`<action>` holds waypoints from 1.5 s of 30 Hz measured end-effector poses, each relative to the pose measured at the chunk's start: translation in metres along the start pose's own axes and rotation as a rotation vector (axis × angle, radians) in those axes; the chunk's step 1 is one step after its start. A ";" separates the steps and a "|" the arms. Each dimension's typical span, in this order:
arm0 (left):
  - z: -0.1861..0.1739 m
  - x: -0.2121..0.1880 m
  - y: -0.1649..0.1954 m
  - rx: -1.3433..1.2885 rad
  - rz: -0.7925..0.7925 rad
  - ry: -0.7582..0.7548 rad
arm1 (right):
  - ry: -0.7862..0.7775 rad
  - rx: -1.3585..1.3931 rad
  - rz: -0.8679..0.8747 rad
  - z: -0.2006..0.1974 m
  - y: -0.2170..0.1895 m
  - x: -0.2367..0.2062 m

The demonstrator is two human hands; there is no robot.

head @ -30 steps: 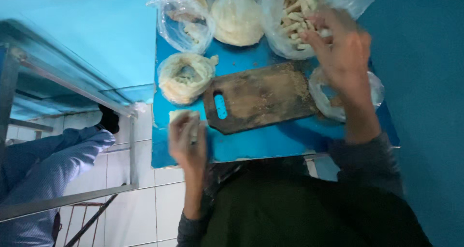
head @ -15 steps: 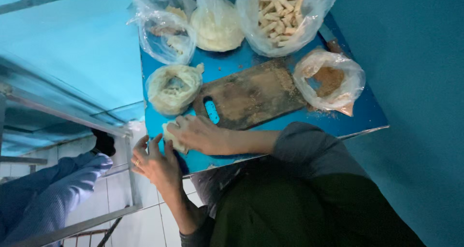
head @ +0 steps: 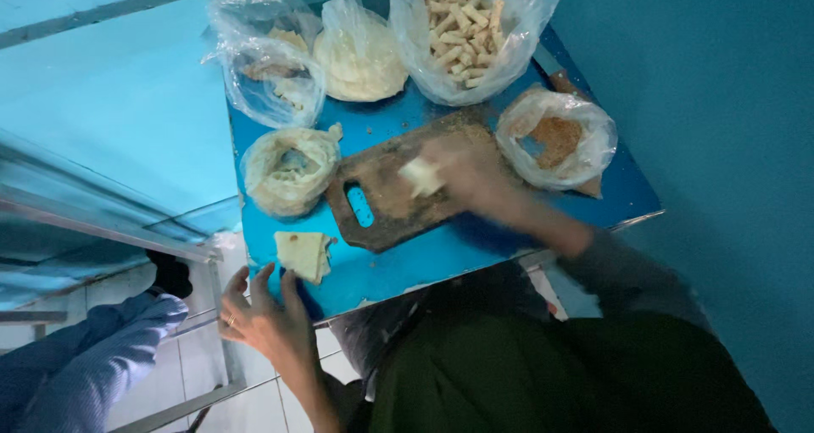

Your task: The person sits at a small blue table and folds square dough wrappers by hand, pinching a bit of brown filling from a plastic bag and folding the wrapper over it. The folded pieces are placed into a plastic bag with other finished rolled snacks.

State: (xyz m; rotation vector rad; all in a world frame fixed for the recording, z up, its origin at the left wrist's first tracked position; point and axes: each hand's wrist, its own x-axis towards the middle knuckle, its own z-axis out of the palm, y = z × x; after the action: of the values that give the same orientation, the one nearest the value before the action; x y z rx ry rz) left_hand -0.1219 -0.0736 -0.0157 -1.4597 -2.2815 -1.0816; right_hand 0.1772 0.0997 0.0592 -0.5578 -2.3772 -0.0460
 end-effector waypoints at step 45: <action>0.053 -0.017 0.130 -1.914 -0.728 -0.747 | 0.059 0.453 0.536 0.009 -0.052 -0.036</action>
State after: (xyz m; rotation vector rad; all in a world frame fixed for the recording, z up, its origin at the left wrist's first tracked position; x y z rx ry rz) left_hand 0.0075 -0.0182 -0.0023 -1.2604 -1.6096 -4.1636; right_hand 0.1750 0.0405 0.0349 -0.9232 -2.0137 0.6834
